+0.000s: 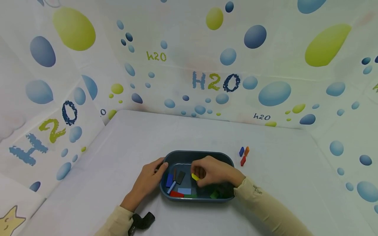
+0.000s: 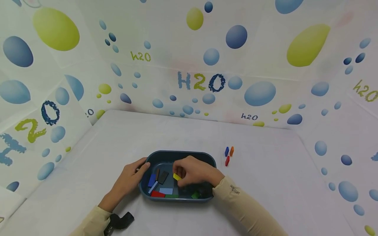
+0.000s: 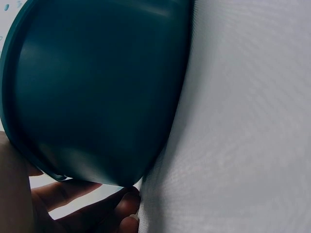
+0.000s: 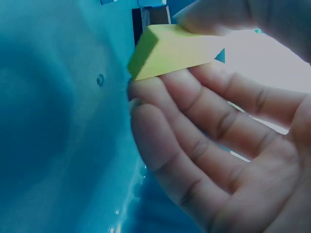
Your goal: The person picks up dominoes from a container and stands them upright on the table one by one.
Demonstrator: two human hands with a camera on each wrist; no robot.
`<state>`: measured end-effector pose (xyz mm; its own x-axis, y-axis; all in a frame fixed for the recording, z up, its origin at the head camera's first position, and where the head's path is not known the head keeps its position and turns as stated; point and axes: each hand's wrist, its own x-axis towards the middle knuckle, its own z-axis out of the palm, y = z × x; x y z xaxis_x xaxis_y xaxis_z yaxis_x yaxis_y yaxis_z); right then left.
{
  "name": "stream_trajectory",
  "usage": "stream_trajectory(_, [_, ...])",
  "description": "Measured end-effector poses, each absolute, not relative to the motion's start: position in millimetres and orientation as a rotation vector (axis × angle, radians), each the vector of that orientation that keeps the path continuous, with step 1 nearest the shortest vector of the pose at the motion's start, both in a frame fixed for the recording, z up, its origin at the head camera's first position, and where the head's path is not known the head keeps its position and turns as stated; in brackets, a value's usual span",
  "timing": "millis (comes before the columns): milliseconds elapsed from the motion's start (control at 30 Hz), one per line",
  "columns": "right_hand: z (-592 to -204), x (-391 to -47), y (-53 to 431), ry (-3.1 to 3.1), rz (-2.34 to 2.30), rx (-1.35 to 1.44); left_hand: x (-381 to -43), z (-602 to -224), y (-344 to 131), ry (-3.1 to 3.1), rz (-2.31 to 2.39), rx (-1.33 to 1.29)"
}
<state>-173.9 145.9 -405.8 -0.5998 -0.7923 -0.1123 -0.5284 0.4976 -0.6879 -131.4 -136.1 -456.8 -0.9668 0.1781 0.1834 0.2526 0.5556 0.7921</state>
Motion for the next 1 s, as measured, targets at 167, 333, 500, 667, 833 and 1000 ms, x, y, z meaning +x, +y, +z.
stream_trajectory(167, [-403, -174, 150, 2.360, -0.889, -1.087, -131, -457, -136, -2.696, -1.398, -0.378])
stream_trajectory(333, [-399, -173, 153, 2.403, -0.938, -1.081, -131, -456, -136, -2.695, -1.402, -0.379])
stream_trajectory(500, [-395, -173, 157, 2.417, -1.021, -1.118, -131, -457, -137, -2.695, -1.401, -0.384])
stream_trajectory(667, [-392, -171, 161, 2.408, -1.097, -1.132, -132, -459, -137, -2.698, -1.394, -0.385])
stream_trajectory(833, [-391, -171, 164, 2.413, -1.152, -1.156, -133, -460, -137, -2.700, -1.395, -0.382])
stream_trajectory(1000, [-389, -172, 169, 2.413, -1.207, -1.190, -133, -460, -137, -2.707, -1.389, -0.381])
